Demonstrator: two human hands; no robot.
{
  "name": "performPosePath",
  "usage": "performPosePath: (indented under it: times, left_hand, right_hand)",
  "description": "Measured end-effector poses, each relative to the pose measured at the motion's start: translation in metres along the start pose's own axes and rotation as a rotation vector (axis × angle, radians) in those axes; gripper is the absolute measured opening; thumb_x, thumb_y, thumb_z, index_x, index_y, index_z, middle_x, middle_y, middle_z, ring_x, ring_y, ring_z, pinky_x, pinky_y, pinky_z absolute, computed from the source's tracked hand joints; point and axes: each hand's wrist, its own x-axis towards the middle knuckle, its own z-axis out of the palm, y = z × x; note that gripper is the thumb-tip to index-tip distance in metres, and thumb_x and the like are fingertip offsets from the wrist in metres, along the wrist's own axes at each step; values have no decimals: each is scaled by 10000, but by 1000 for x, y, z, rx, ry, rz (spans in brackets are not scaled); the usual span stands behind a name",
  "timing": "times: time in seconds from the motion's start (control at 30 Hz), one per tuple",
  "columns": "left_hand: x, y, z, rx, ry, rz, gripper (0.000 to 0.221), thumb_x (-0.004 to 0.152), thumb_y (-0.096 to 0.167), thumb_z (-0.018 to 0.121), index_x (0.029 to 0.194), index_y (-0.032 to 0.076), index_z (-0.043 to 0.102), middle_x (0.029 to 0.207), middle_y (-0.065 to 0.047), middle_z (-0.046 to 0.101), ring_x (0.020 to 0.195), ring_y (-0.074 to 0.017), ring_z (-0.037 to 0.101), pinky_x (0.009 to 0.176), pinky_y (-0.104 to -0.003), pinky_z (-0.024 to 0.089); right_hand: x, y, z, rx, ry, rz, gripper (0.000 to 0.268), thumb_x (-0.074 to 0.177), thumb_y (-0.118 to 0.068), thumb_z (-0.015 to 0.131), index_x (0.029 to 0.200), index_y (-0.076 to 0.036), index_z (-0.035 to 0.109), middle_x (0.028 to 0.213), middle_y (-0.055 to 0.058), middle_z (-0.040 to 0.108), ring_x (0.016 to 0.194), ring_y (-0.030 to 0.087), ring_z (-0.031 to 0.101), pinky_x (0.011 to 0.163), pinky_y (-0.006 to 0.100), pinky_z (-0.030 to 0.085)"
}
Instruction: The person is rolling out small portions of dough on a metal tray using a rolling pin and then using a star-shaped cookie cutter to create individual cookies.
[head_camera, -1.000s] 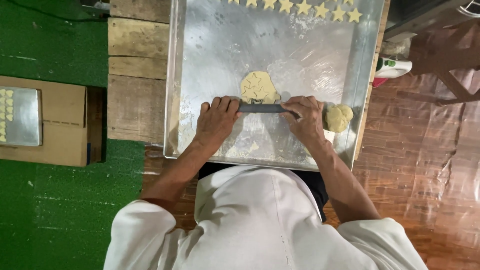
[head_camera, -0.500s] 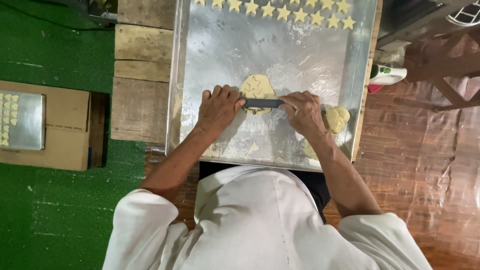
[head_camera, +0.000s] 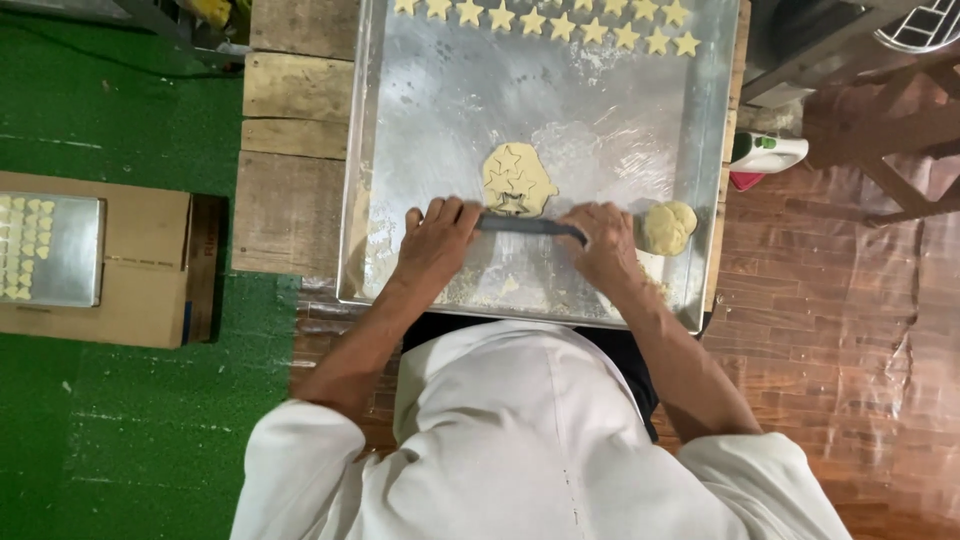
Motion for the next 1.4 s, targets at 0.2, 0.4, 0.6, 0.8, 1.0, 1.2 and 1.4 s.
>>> performPosePath:
  times: [0.2, 0.4, 0.6, 0.8, 1.0, 1.2, 1.4]
  left_hand:
    - [-47, 18, -17, -149, 4, 5, 290, 1039, 404, 563, 1086, 162, 714, 1027, -36, 614, 1009, -219, 518, 917, -456, 286]
    - [10, -3, 45, -187, 221, 50, 243, 928, 328, 725, 942, 95, 658, 812, -96, 656, 786, -327, 711, 683, -496, 559]
    - [32, 2, 40, -14, 280, 62, 305, 854, 386, 779, 977, 142, 642, 774, -42, 659, 714, -274, 733, 601, -425, 588]
    - [38, 3, 33, -72, 215, 23, 248, 921, 373, 714, 926, 135, 645, 751, -51, 652, 707, -306, 738, 585, -476, 601]
    - [37, 8, 24, -99, 220, 11, 232, 937, 358, 700, 902, 131, 666, 744, -57, 662, 707, -309, 742, 574, -470, 614]
    - [36, 4, 37, -67, 216, -19, 227, 981, 375, 636, 932, 154, 643, 791, -48, 649, 723, -292, 738, 576, -448, 630]
    - [29, 17, 4, -120, 179, -32, 389, 997, 445, 661, 1042, 59, 657, 871, -128, 680, 802, -359, 752, 625, -517, 658]
  right_hand:
    - [-32, -10, 3, 171, -122, -36, 133, 876, -274, 765, 999, -225, 752, 968, 23, 716, 915, 295, 675, 827, 431, 506]
    - [1, -19, 41, -72, 43, -25, 92, 869, -318, 763, 839, -261, 697, 738, -64, 625, 712, 167, 670, 653, 309, 533]
    - [18, -24, 56, -91, 59, -24, 185, 808, -364, 815, 789, -242, 677, 650, -58, 614, 626, 190, 687, 552, 349, 538]
    - [28, -32, 47, -49, 82, -3, 221, 843, -260, 771, 706, -194, 611, 555, -9, 567, 558, 252, 676, 495, 382, 529]
    - [29, -27, 51, 44, 60, 64, 252, 850, -269, 749, 673, -186, 589, 514, -7, 550, 534, 254, 669, 466, 369, 508]
    - [25, -34, 43, 45, 68, 100, 291, 852, -229, 724, 631, -158, 548, 488, 46, 529, 522, 307, 665, 459, 399, 504]
    - [23, -34, 24, 56, -9, 143, 271, 859, -265, 773, 697, -106, 625, 553, 75, 608, 543, 300, 683, 494, 410, 529]
